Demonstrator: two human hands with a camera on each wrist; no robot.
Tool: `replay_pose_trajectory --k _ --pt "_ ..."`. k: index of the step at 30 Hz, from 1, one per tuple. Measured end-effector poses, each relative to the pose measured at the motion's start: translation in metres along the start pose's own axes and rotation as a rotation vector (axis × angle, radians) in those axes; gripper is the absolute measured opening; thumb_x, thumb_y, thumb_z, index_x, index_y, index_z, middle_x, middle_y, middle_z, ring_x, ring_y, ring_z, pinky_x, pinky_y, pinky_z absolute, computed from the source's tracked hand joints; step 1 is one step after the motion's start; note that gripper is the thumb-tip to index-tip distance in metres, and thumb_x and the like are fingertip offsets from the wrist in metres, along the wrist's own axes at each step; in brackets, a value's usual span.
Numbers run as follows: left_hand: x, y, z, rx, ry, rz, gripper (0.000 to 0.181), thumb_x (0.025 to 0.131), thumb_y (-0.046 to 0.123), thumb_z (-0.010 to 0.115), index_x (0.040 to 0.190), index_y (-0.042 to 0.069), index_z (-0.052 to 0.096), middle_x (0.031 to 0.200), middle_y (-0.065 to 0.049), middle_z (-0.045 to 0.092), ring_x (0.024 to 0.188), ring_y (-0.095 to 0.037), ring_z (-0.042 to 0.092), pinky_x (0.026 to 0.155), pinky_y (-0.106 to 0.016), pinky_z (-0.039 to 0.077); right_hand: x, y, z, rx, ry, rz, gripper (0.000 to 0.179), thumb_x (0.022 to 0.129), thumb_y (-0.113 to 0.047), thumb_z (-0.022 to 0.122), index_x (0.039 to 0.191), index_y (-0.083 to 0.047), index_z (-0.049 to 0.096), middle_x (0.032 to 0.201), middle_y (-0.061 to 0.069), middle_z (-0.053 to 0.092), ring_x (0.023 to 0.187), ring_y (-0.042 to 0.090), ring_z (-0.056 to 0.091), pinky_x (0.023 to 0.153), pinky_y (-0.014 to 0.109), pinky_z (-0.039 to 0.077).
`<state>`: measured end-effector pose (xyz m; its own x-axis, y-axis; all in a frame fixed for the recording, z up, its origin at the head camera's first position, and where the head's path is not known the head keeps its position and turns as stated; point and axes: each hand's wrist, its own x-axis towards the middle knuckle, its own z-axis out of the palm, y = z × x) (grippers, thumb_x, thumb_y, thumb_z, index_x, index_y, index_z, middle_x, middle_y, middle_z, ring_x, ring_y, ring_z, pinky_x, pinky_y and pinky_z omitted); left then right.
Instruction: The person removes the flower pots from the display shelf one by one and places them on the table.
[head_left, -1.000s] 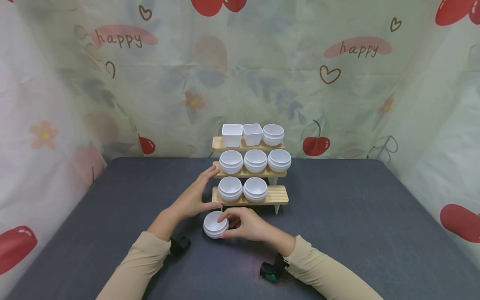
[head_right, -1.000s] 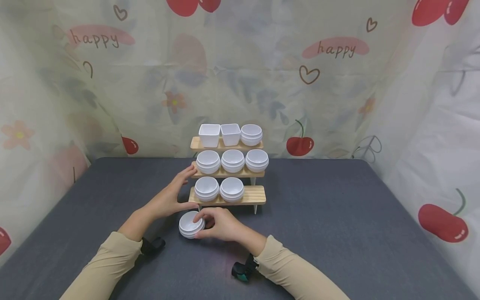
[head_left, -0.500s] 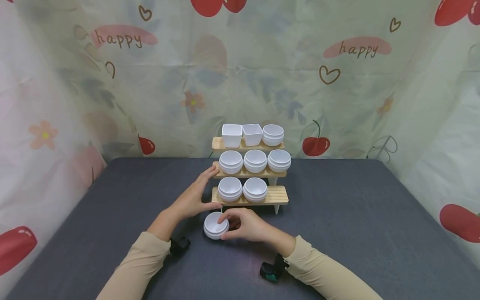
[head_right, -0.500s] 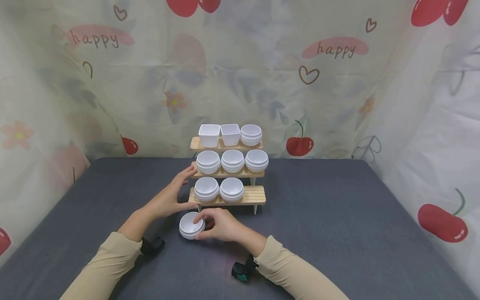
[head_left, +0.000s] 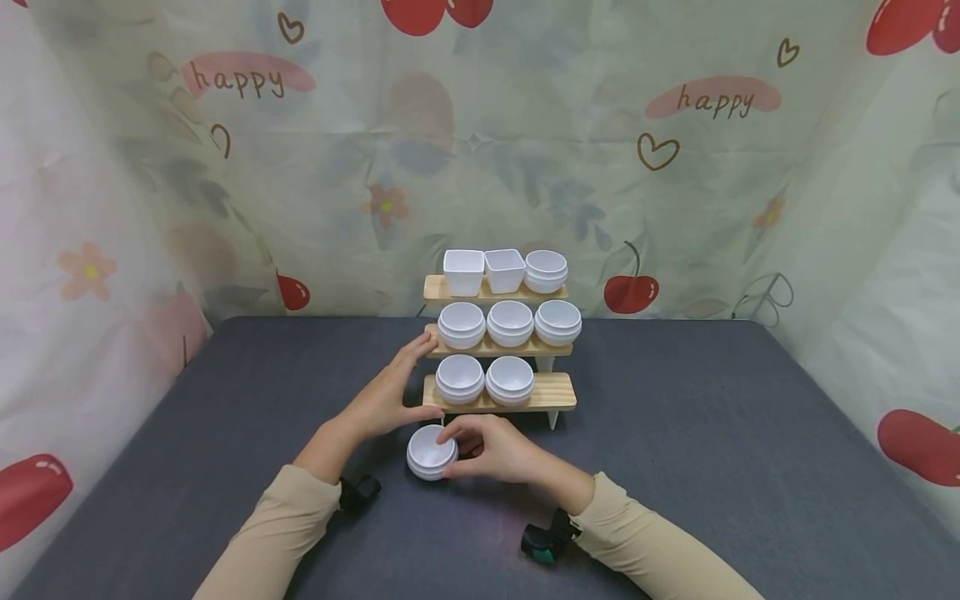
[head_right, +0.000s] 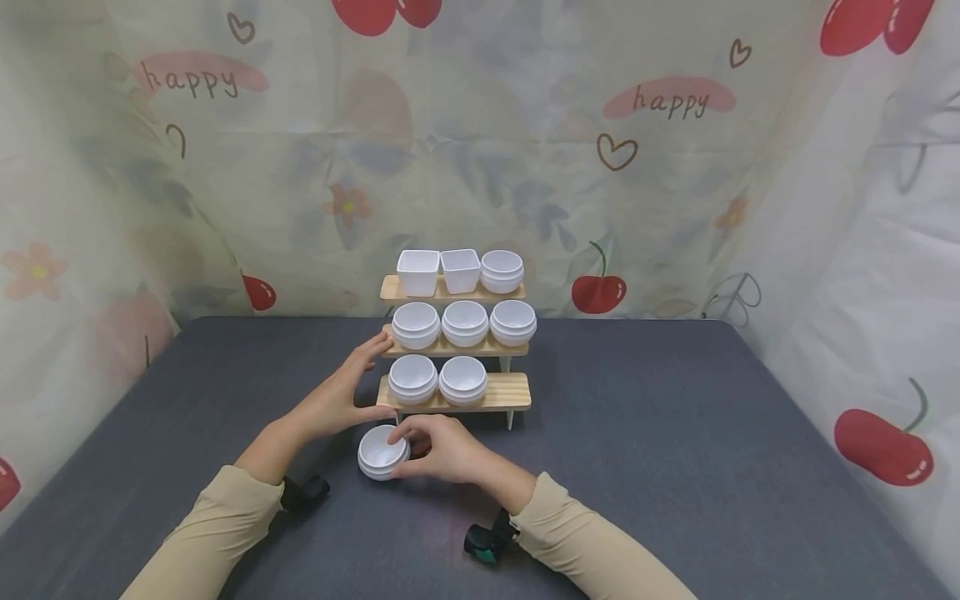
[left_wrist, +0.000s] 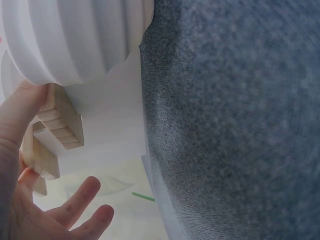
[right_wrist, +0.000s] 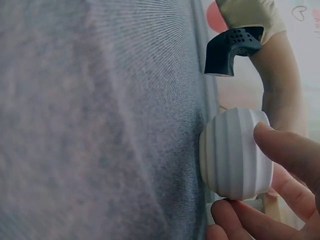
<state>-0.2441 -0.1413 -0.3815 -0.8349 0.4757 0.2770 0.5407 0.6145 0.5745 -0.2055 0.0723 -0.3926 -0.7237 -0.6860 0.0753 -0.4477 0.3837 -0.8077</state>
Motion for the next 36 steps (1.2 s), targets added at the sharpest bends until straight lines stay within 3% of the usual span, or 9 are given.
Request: replay_pose_trajectory --k 19,30,36 --pt "0.001 -0.003 0.001 -0.012 -0.007 -0.013 0.095 0.074 0.026 0.079 0.148 0.011 0.022 0.157 -0.01 0.015 0.144 -0.031 0.02 0.112 -0.051 0.032 -0.012 -0.014 -0.015 0.038 0.037 0.017 0.034 0.08 -0.015 0.074 0.111 -0.006 0.064 0.112 0.014 0.066 0.098 0.028 0.066 0.082 0.035 0.057" --pt "0.001 -0.003 0.001 -0.016 -0.005 -0.016 0.095 0.074 0.027 0.08 0.148 0.011 0.021 0.157 -0.01 0.015 0.144 -0.031 0.02 0.113 -0.052 0.03 -0.024 -0.017 -0.03 0.044 0.124 -0.014 0.034 0.08 -0.016 0.073 0.11 -0.004 0.063 0.111 0.016 0.065 0.096 0.034 0.065 0.08 0.025 0.056" --pt "0.002 -0.002 0.0 -0.02 -0.009 -0.022 0.096 0.074 0.028 0.08 0.148 0.013 0.021 0.158 -0.009 0.014 0.144 -0.03 0.019 0.113 -0.051 0.03 -0.031 -0.021 -0.042 0.055 0.181 -0.005 0.035 0.081 -0.014 0.073 0.111 -0.002 0.062 0.11 0.016 0.065 0.092 0.025 0.065 0.079 0.02 0.054"
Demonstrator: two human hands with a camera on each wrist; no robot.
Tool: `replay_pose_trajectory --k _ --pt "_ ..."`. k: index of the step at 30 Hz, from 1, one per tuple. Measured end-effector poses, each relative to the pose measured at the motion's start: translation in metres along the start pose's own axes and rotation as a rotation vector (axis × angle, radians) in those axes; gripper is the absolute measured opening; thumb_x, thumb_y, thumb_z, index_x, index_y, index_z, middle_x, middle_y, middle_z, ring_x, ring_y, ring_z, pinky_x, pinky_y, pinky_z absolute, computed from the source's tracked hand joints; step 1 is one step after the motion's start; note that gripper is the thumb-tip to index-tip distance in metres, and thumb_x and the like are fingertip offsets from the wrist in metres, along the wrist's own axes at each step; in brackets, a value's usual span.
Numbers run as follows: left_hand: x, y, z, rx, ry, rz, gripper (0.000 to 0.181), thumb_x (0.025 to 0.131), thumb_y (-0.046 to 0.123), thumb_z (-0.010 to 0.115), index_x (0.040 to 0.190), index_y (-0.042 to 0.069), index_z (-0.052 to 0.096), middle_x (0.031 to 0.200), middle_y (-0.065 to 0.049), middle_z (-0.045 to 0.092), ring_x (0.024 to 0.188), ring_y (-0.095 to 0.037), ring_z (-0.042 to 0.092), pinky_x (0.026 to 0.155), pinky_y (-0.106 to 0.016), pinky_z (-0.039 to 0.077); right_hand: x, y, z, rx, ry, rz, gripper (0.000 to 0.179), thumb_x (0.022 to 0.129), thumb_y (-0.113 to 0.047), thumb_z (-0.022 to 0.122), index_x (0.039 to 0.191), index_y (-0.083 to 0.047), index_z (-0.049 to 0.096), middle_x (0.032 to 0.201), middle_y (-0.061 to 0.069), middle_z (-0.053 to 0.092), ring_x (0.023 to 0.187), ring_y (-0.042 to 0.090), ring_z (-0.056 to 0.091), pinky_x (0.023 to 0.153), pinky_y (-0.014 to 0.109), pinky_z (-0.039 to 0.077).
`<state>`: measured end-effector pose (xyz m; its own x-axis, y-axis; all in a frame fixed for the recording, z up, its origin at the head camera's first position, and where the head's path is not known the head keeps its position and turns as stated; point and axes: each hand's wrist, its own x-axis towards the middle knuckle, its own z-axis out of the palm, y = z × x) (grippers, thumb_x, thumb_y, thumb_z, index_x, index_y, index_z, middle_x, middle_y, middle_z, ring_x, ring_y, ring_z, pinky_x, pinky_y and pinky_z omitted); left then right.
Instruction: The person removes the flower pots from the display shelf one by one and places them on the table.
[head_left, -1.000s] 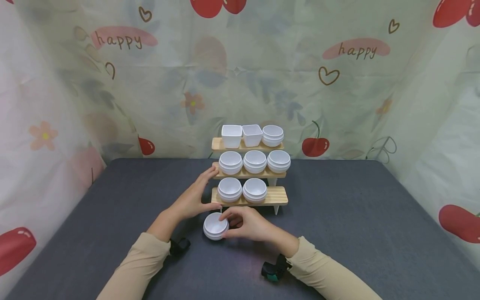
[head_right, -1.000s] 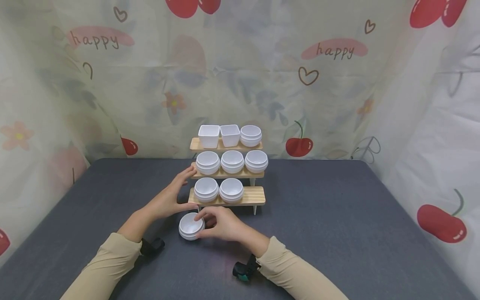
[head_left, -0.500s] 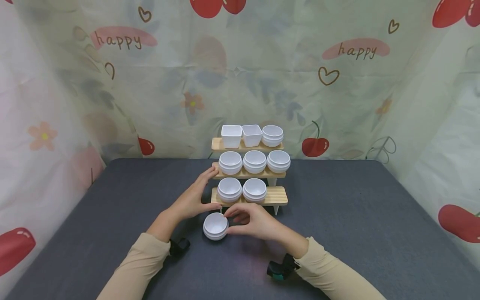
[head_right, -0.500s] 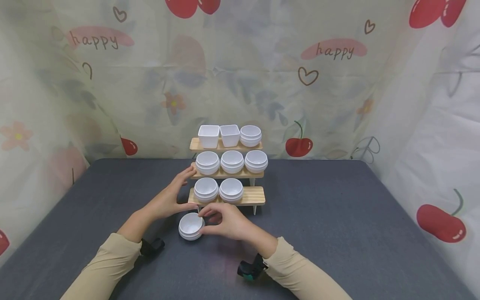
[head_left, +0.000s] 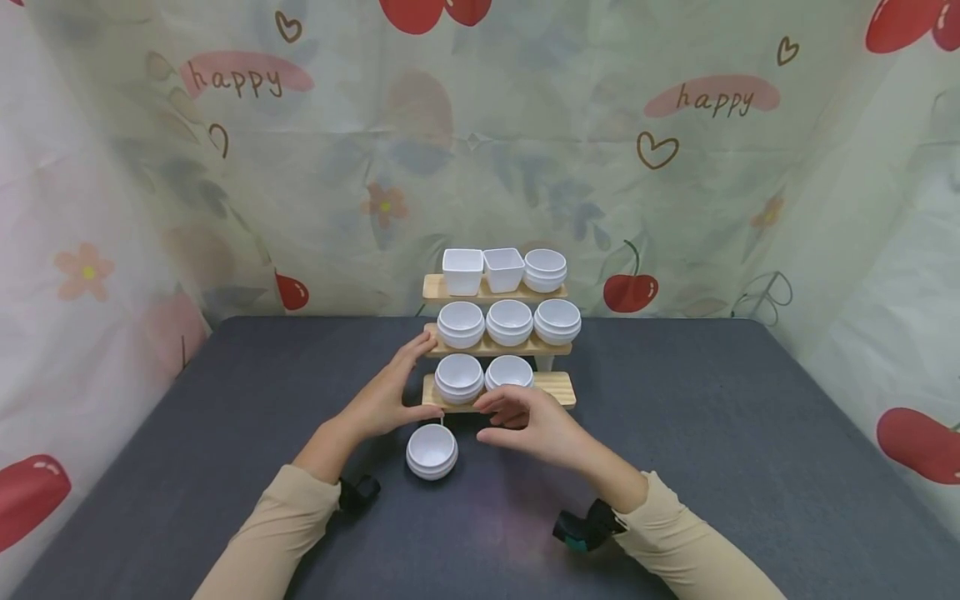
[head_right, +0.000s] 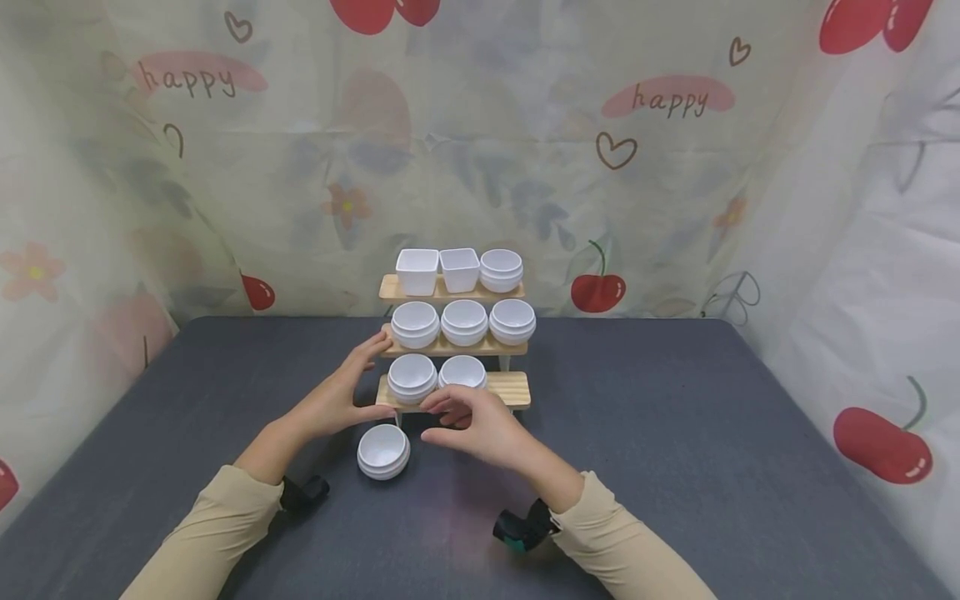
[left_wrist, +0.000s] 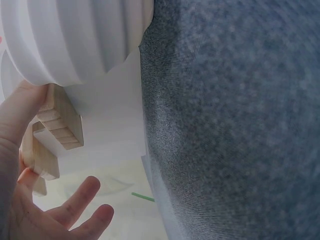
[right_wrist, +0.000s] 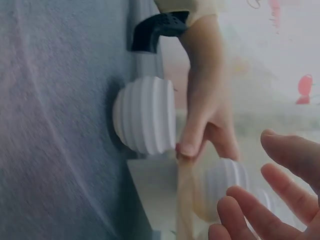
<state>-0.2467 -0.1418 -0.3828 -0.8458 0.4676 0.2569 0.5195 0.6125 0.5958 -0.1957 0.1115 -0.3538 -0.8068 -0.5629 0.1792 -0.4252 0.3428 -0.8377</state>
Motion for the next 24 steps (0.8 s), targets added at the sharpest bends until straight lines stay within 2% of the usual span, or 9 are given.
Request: replay_pose_trajectory --k 9,19,24 --pt "0.0 0.001 0.0 -0.007 -0.009 -0.007 0.097 0.073 0.027 0.081 0.148 0.012 0.021 0.158 -0.009 0.013 0.144 -0.03 0.019 0.113 -0.049 0.031 -0.005 -0.002 -0.022 -0.027 0.118 0.004 0.034 0.081 -0.012 0.072 0.111 -0.001 0.062 0.107 0.018 0.067 0.093 0.025 0.067 0.082 0.03 0.056" --pt "0.0 0.0 0.0 -0.01 -0.01 -0.002 0.098 0.073 0.027 0.08 0.148 0.012 0.02 0.158 -0.009 0.013 0.144 -0.03 0.019 0.113 -0.048 0.031 -0.009 0.006 -0.042 -0.045 0.272 0.034 0.034 0.081 -0.01 0.071 0.112 0.0 0.061 0.106 0.02 0.067 0.088 0.023 0.067 0.076 0.024 0.055" --pt "0.0 0.0 0.0 -0.018 -0.008 0.0 0.098 0.073 0.026 0.081 0.148 0.012 0.021 0.158 -0.009 0.013 0.144 -0.029 0.019 0.114 -0.047 0.031 -0.009 0.014 -0.046 -0.042 0.316 0.053 0.037 0.082 -0.01 0.071 0.115 -0.001 0.059 0.11 0.021 0.066 0.088 0.025 0.066 0.075 0.027 0.055"
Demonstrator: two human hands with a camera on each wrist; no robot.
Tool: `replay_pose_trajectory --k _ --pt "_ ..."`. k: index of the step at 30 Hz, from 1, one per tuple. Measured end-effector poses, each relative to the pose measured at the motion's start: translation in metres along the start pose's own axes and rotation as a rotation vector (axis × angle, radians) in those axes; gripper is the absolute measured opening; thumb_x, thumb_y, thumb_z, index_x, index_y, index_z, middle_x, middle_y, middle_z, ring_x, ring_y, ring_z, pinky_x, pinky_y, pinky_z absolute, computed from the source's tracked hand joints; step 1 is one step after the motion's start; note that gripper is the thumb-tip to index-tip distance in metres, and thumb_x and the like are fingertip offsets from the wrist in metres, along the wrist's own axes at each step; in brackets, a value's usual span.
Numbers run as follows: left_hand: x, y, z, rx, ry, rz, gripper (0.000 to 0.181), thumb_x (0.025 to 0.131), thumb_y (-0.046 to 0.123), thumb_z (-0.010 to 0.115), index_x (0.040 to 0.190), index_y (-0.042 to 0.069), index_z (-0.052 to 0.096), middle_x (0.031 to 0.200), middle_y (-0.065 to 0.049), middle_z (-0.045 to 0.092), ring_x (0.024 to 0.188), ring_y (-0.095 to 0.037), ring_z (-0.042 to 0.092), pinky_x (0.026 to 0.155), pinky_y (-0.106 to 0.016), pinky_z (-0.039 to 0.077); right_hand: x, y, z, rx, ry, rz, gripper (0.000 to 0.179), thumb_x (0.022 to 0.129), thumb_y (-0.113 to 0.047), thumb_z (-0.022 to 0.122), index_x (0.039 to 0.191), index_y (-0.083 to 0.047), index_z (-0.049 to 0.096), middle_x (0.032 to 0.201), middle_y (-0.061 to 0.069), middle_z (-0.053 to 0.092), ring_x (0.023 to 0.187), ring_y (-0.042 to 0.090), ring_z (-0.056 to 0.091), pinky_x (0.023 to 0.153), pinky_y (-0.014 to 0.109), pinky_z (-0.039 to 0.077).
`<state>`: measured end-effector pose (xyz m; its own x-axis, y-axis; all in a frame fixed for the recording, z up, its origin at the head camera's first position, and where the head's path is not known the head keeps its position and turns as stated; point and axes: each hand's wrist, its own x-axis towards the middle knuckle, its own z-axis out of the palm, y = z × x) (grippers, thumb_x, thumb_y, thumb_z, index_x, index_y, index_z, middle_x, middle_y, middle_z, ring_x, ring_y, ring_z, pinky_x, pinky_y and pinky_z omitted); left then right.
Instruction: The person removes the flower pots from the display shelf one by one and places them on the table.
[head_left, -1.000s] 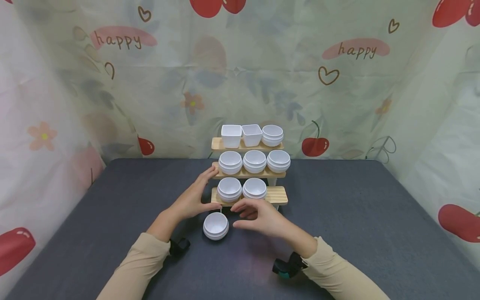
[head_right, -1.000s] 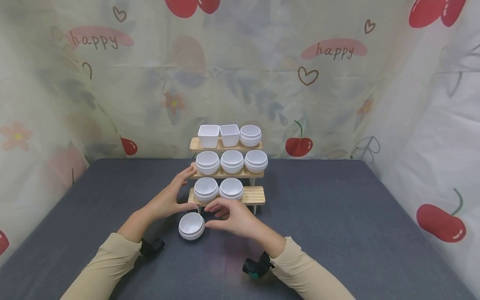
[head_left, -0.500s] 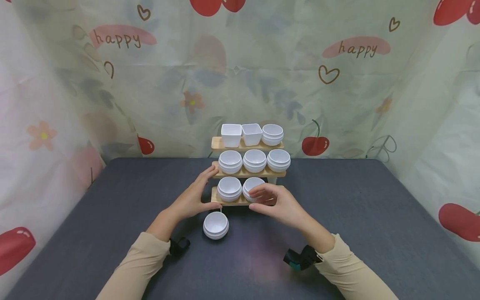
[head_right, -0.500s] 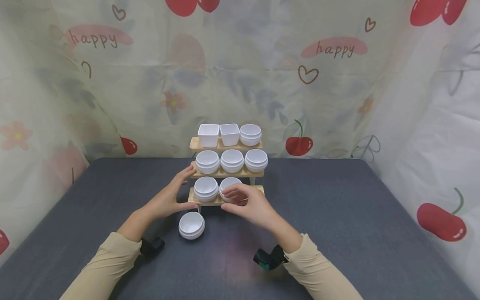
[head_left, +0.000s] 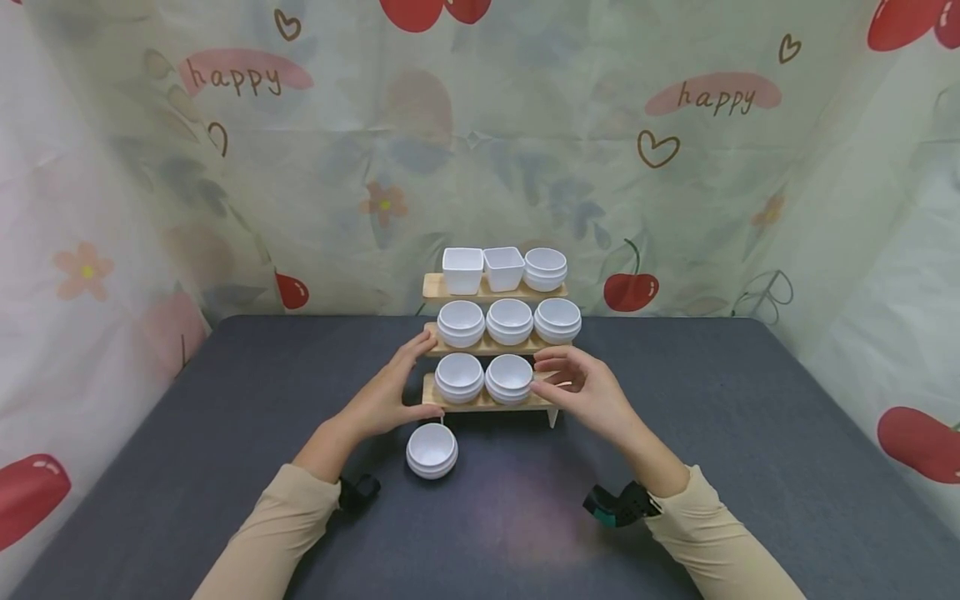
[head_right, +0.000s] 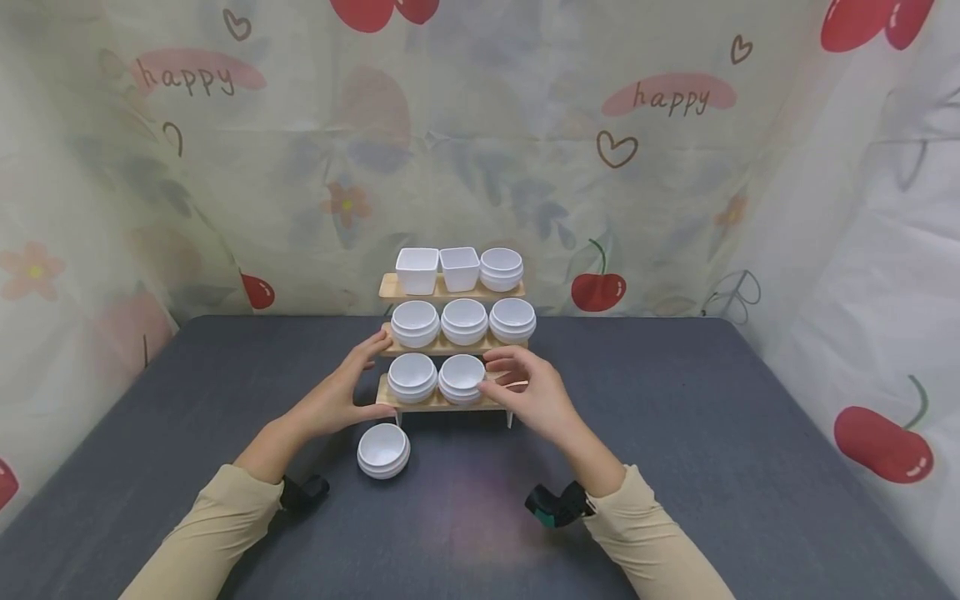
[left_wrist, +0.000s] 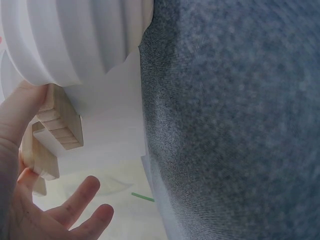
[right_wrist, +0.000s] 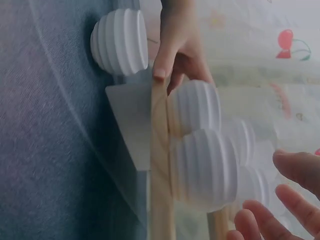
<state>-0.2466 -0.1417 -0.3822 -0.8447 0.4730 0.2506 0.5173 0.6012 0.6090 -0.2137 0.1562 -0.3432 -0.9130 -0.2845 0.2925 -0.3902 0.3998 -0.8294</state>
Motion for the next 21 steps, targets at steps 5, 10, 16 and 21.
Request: replay_pose_trajectory --k 5,10,16,21 --pt "0.0 0.0 0.0 0.0 0.003 0.006 0.097 0.073 0.025 0.081 0.148 0.011 0.02 0.158 -0.009 0.013 0.144 -0.029 0.02 0.114 -0.046 0.032 0.001 0.008 0.0 -0.022 0.011 0.019 0.039 0.082 -0.013 0.071 0.118 -0.003 0.058 0.114 0.021 0.064 0.09 0.026 0.065 0.074 0.027 0.054" --pt "0.0 -0.001 0.001 0.003 0.004 0.004 0.097 0.073 0.026 0.08 0.148 0.012 0.02 0.158 -0.009 0.013 0.144 -0.029 0.02 0.113 -0.046 0.032 0.001 0.014 0.003 -0.013 0.007 0.025 0.042 0.082 -0.011 0.071 0.12 -0.002 0.057 0.116 0.024 0.063 0.09 0.027 0.065 0.073 0.024 0.055" --pt "0.0 -0.001 0.001 -0.004 0.003 0.003 0.098 0.073 0.026 0.08 0.148 0.013 0.02 0.158 -0.009 0.012 0.144 -0.029 0.02 0.113 -0.046 0.032 0.001 0.019 0.008 -0.005 -0.013 0.035 0.045 0.082 -0.011 0.071 0.124 -0.004 0.056 0.115 0.025 0.063 0.093 0.031 0.068 0.072 0.023 0.056" --pt "0.0 -0.002 0.002 -0.001 0.004 0.004 0.098 0.073 0.026 0.08 0.148 0.013 0.02 0.158 -0.009 0.013 0.144 -0.028 0.021 0.114 -0.045 0.032 0.001 0.019 0.01 0.002 -0.024 0.035 0.045 0.081 -0.011 0.071 0.124 -0.006 0.057 0.115 0.025 0.063 0.094 0.032 0.068 0.072 0.02 0.055"
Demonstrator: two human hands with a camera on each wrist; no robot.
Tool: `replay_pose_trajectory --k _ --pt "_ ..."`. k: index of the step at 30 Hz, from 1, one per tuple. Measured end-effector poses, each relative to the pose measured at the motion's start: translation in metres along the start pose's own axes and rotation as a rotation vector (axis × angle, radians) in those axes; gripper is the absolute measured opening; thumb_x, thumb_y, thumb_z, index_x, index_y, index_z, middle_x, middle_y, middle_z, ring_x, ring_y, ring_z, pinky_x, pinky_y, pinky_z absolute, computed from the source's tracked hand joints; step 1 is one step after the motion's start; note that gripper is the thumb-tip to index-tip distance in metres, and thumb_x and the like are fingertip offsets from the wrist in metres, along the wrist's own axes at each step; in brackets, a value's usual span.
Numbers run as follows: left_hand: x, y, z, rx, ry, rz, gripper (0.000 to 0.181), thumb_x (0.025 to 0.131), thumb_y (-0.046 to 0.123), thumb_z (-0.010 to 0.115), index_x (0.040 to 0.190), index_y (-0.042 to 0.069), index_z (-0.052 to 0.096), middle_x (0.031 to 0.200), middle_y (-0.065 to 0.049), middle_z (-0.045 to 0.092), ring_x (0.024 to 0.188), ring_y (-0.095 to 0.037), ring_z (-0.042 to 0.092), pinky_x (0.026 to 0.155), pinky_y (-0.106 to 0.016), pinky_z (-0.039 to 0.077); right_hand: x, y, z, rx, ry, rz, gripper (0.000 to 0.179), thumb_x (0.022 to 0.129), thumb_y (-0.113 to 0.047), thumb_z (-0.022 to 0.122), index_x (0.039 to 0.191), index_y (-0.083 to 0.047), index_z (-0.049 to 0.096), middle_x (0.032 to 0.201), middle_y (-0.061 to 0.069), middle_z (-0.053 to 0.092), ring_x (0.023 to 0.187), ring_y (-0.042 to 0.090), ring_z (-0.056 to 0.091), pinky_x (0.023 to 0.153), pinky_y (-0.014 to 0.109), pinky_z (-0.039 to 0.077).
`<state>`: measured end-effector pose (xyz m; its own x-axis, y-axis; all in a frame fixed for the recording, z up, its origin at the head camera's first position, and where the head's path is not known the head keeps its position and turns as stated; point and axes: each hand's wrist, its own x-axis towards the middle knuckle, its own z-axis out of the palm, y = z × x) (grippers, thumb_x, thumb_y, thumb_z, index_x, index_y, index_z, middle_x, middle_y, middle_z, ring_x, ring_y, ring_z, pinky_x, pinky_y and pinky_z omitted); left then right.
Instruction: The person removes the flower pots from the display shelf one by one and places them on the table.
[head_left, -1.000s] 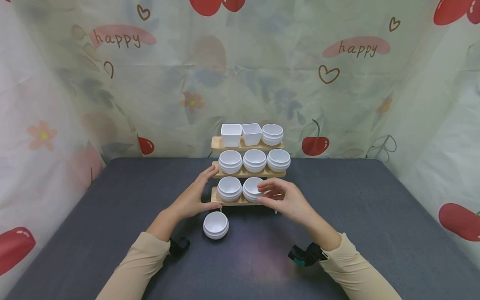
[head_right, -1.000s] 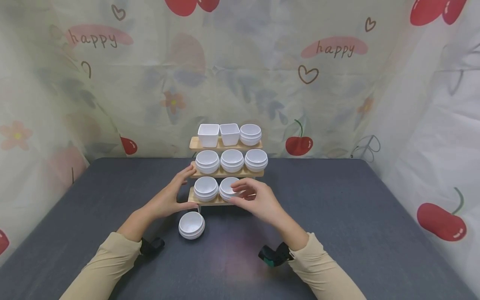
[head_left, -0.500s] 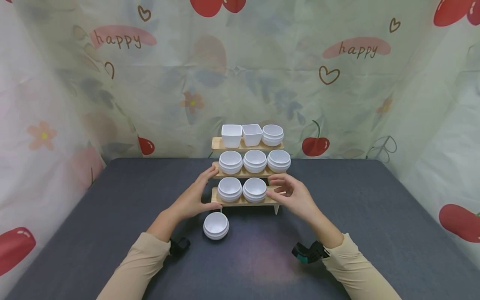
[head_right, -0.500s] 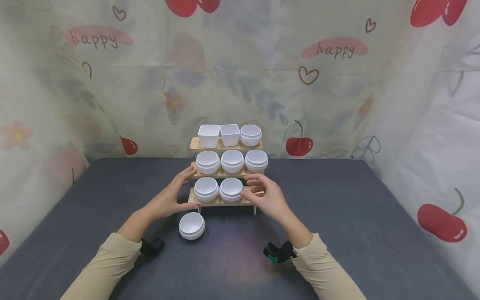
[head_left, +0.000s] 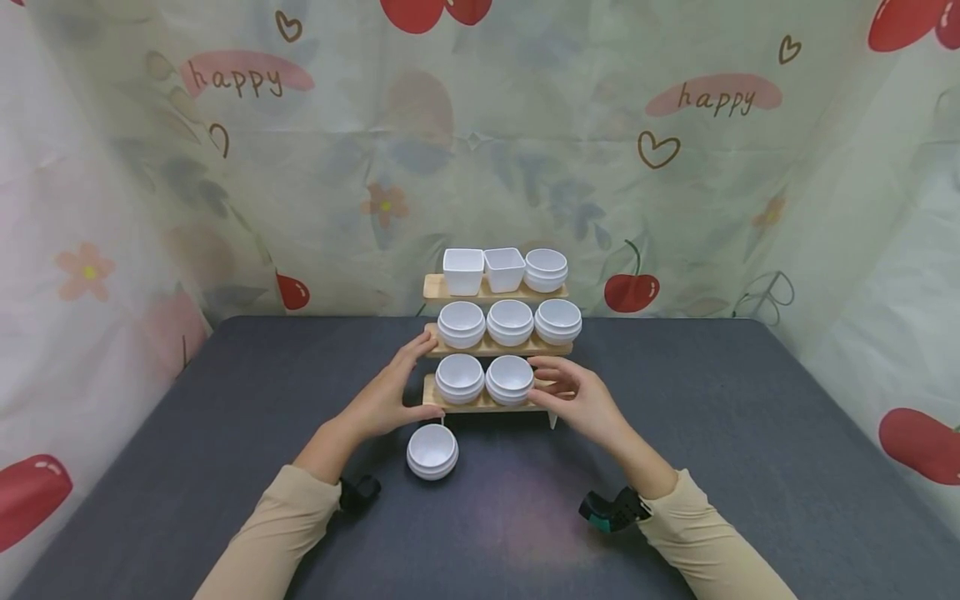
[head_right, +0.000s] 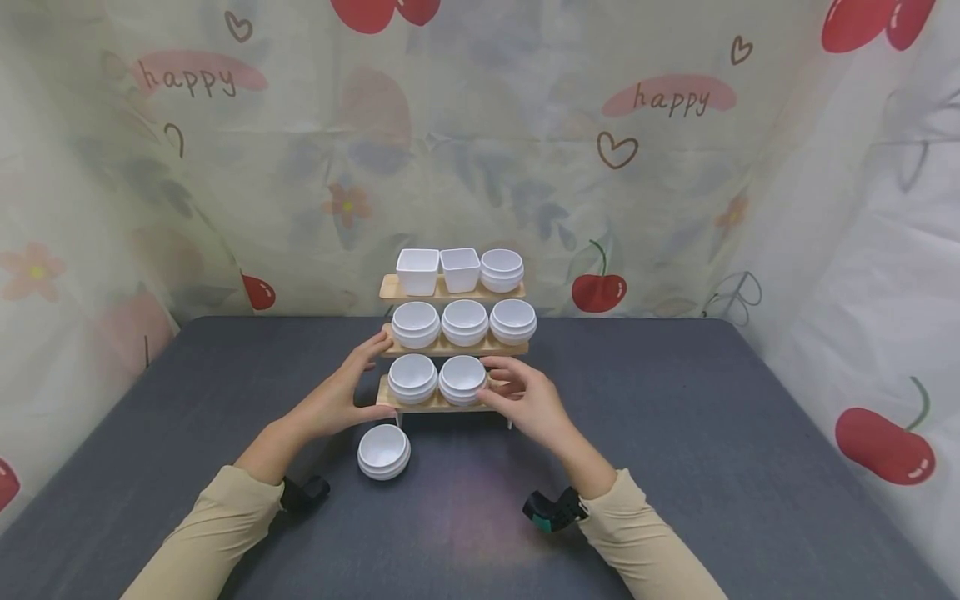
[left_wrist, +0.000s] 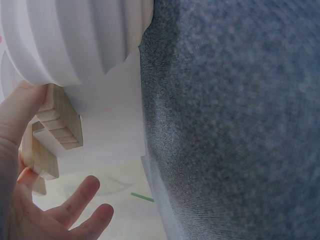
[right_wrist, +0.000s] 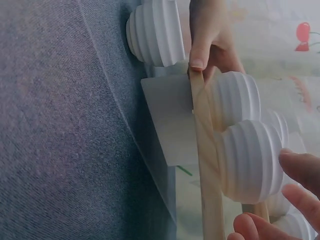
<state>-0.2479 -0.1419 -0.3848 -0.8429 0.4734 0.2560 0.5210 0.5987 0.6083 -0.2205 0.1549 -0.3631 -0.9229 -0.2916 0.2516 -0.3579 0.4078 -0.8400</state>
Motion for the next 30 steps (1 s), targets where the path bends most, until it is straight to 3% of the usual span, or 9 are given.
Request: replay_pose_trajectory --k 11,30 --pt "-0.0001 -0.0008 0.0005 -0.001 0.003 0.002 0.098 0.072 0.026 0.081 0.148 0.013 0.02 0.158 -0.008 0.013 0.144 -0.028 0.021 0.113 -0.044 0.032 0.0009 0.0026 0.0047 -0.019 -0.002 -0.042 0.042 0.082 -0.011 0.071 0.121 -0.003 0.06 0.113 0.024 0.065 0.095 0.032 0.068 0.073 0.026 0.057" --pt "-0.0005 -0.0005 0.0005 -0.003 -0.003 -0.001 0.097 0.074 0.025 0.08 0.148 0.014 0.019 0.158 -0.009 0.011 0.143 -0.029 0.021 0.113 -0.045 0.032 0.0018 -0.0005 0.0075 -0.032 0.003 0.028 0.039 0.082 -0.014 0.071 0.119 -0.007 0.062 0.109 0.02 0.068 0.092 0.027 0.068 0.071 0.02 0.056"
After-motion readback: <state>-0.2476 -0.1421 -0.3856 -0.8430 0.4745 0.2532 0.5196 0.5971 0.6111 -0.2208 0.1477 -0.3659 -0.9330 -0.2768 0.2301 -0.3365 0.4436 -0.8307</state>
